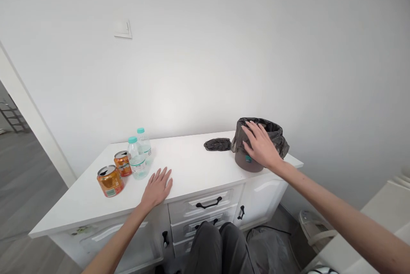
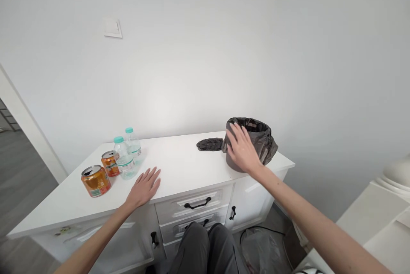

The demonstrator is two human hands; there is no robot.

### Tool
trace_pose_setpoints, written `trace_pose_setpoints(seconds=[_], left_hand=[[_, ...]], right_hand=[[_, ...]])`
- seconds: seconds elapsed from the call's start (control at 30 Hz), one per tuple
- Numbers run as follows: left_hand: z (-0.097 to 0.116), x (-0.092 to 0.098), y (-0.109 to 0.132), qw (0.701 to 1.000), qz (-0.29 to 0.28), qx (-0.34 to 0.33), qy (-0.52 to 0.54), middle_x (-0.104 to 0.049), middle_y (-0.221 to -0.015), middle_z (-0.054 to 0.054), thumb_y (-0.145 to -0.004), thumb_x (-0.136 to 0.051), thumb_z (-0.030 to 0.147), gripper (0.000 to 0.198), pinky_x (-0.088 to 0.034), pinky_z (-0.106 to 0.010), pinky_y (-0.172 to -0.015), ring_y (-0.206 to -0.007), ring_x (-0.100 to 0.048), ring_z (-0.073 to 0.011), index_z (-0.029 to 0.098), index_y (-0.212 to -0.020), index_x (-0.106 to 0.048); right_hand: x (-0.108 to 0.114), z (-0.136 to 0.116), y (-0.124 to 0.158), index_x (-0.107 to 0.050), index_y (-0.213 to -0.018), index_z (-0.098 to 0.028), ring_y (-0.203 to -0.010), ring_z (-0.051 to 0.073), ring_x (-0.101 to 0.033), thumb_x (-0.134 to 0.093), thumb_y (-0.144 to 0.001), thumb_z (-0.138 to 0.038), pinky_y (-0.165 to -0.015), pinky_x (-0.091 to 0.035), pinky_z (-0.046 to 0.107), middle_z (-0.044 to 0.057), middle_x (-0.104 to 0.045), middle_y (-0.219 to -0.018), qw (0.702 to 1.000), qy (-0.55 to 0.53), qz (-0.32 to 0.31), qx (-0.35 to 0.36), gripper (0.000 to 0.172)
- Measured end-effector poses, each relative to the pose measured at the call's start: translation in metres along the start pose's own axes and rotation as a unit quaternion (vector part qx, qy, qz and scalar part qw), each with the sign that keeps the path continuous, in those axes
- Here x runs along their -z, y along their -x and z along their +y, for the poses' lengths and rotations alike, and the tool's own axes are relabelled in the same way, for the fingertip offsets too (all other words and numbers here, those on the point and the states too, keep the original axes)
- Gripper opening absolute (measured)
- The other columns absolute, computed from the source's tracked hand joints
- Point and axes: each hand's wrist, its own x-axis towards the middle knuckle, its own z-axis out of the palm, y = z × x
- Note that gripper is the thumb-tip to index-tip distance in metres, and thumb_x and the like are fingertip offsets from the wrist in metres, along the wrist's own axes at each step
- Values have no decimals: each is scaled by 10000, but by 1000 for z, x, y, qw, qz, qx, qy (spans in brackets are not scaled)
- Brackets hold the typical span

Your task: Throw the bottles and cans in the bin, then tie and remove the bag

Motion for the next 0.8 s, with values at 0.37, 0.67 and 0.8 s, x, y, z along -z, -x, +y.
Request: trace_pose_setpoints(seconds=[0.37,0.67,0.8], left_hand=[[3,7,2,1000,4,5,-3,-395,-1673,-83,-1038,-329,446,620,-279,-525,-1280,-1577,-321,-326,180,-1576,-485],[0,2,4,999,33,-8,10,-454,-1642,-92,-1032,-363,435,580,-323,-534,-1256,-1553,-373,-326,208,-1537,-534],[4,5,8,999,37,-9,5,-467,-1633,-98,-1036,-350,417,578,-335,-537,-1253,-1552,-375,-328,189,-1533,-538]], right_hand=[[-2,65,-32,-681,-1335,-151,-1107,325,-706,-516,-1014,-431,-942,-491,409,155,-773,-1169,979,53,-126,-151,457],[1,-23,-49,-727,-1127,-284,-964,245,-701,-495,-1057,-512,-792,-444,316,30,-787,-973,997,-5,-77,22,332],[7,-74,-74,-708,-1119,-301,-871,223,-695,-502,-1054,-545,-657,-373,278,5,-777,-930,992,-55,-99,62,327]])
